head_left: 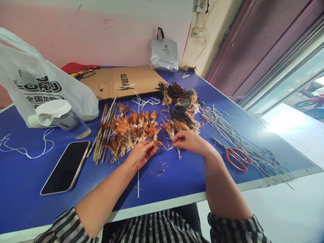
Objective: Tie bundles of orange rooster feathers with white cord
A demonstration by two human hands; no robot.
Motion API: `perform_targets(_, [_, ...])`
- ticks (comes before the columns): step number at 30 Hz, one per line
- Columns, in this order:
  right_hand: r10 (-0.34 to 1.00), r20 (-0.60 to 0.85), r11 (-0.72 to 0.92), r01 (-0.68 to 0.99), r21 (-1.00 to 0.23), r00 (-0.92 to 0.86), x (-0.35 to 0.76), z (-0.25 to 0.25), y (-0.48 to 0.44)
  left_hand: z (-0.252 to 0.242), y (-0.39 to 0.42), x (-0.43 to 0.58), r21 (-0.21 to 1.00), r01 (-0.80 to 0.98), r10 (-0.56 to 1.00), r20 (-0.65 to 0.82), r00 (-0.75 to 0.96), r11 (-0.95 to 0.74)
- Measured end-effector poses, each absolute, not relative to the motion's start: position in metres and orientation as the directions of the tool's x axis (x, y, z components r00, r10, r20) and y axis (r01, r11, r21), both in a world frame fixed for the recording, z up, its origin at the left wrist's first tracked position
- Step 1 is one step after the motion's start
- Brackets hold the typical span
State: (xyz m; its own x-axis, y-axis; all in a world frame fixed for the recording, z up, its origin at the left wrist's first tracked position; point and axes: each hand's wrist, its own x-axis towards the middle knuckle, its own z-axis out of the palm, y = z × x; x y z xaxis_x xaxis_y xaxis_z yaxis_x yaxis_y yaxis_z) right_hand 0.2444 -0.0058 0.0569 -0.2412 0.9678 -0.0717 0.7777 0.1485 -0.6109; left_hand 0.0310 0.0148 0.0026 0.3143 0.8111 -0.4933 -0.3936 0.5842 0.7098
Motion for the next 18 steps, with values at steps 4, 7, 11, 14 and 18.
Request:
perform_targets(4, [0.938,-0.089,0.294,0.905,-0.308,-0.335,0.232,0.052,-0.012,0.003,0.015,0.031,0.723,-0.378,0.814,-0.485,0.318,0.578])
perform_targets(7, [0.940,-0.133,0.299,0.946,-0.125,-0.315,0.222,0.047,-0.013,0.004,0.015,0.032,0.727,-0.369,0.815,-0.494,0.303,0.579])
perform_targets(11, [0.937,-0.125,0.318,0.945,-0.071,-0.325,0.214,0.042,-0.013,0.003,0.016,0.034,0.738,-0.351,0.815,-0.487,0.313,0.576])
perform_targets(14, [0.933,-0.097,0.337,0.936,-0.103,-0.346,0.212,0.041,-0.014,0.003,0.018,0.036,0.743,-0.339,0.814,-0.486,0.319,0.577])
perform_targets(18, [0.926,-0.048,0.357,0.909,-0.217,-0.376,0.214,0.044,-0.012,0.003,0.021,0.040,0.753,-0.331,0.818,-0.475,0.325,0.569])
